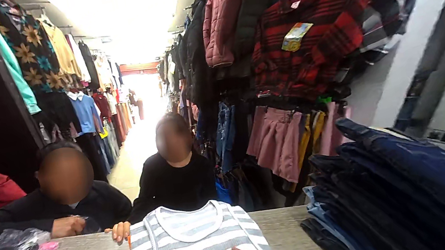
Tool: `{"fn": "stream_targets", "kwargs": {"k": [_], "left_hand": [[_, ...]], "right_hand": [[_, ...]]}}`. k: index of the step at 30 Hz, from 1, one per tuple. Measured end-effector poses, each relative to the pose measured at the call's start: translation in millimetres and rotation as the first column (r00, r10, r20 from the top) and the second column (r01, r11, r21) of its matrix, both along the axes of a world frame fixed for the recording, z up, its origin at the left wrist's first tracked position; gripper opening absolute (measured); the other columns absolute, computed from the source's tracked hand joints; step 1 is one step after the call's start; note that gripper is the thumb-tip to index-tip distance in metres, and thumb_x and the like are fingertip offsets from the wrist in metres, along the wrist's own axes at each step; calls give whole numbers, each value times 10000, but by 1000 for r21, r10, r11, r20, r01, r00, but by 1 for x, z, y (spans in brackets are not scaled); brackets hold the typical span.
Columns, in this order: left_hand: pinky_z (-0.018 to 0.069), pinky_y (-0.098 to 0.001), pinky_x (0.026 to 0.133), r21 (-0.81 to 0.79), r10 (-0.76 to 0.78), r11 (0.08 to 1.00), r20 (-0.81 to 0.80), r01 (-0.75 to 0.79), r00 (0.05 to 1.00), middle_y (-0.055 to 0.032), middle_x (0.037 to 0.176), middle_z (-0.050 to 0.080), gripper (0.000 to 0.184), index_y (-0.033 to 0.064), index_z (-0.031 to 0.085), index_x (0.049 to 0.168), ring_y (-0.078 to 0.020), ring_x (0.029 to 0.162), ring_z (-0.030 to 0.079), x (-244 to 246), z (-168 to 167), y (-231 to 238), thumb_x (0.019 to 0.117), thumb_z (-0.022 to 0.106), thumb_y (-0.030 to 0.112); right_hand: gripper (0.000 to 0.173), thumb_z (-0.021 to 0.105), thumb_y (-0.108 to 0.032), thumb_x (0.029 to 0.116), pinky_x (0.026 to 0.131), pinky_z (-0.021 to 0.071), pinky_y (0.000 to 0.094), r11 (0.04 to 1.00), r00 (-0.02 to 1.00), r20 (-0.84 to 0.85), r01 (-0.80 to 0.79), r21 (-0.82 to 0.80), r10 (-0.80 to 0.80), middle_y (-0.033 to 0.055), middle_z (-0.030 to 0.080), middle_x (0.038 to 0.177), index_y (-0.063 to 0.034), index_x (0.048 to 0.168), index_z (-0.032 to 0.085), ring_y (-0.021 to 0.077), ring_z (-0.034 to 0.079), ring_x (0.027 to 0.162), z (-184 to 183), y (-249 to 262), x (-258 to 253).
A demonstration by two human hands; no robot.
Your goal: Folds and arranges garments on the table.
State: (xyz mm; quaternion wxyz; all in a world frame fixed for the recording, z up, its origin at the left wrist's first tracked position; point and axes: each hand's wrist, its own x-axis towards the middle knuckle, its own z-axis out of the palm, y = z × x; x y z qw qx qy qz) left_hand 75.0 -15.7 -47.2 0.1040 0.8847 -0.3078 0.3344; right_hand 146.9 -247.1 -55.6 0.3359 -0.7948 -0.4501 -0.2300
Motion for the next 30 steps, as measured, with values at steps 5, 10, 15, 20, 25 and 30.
{"fn": "stream_targets", "kwargs": {"k": [5,10,15,20,25,30], "left_hand": [[571,-443,977,-150,-157,981,-223,125,962,-192,1190,723,283,-6,709,1208,-316,1127,710,6,19,11,938,624,-10],[554,-490,893,-269,-213,956,-360,117,908,-230,993,699,284,-31,728,1103,-373,980,682,12,32,11,824,721,20],[555,-448,748,-306,-153,952,-450,8,880,-208,870,673,276,-81,676,991,-316,806,662,12,33,10,780,762,74],[509,-408,572,-285,-54,957,-355,-53,933,-115,706,621,257,-13,662,893,-235,627,603,15,15,16,774,762,192],[455,-344,488,-283,-16,957,-263,-61,965,-47,613,560,272,29,660,853,-159,532,532,17,4,20,783,731,282],[373,-210,474,-304,-31,952,-218,-37,975,20,577,485,258,57,646,825,-46,507,437,17,0,23,806,715,305]], "right_hand": [[344,521,-25,955,1037,446,651,999,999,-16,-47,-20,46,225,687,1284,7,1243,707,484,609,1238,-2,-2,3],[346,487,-92,1002,1065,411,663,991,991,-27,-129,-36,129,280,652,1307,33,1267,670,519,565,1271,-7,-8,12],[348,512,-68,983,1047,415,685,988,988,-19,-151,-1,151,241,656,1326,-8,1281,681,496,561,1292,-9,-13,11],[347,464,-204,1002,1005,512,548,994,984,176,-31,106,12,54,719,1280,-182,1222,732,305,644,1248,-21,-3,16],[353,462,-179,999,1001,512,543,995,987,159,-26,97,10,29,711,1301,-199,1231,727,283,636,1263,-19,-2,14],[377,463,-151,979,1021,505,522,996,989,147,-19,86,6,9,709,1302,-214,1238,729,246,626,1276,-19,-1,12]]}}
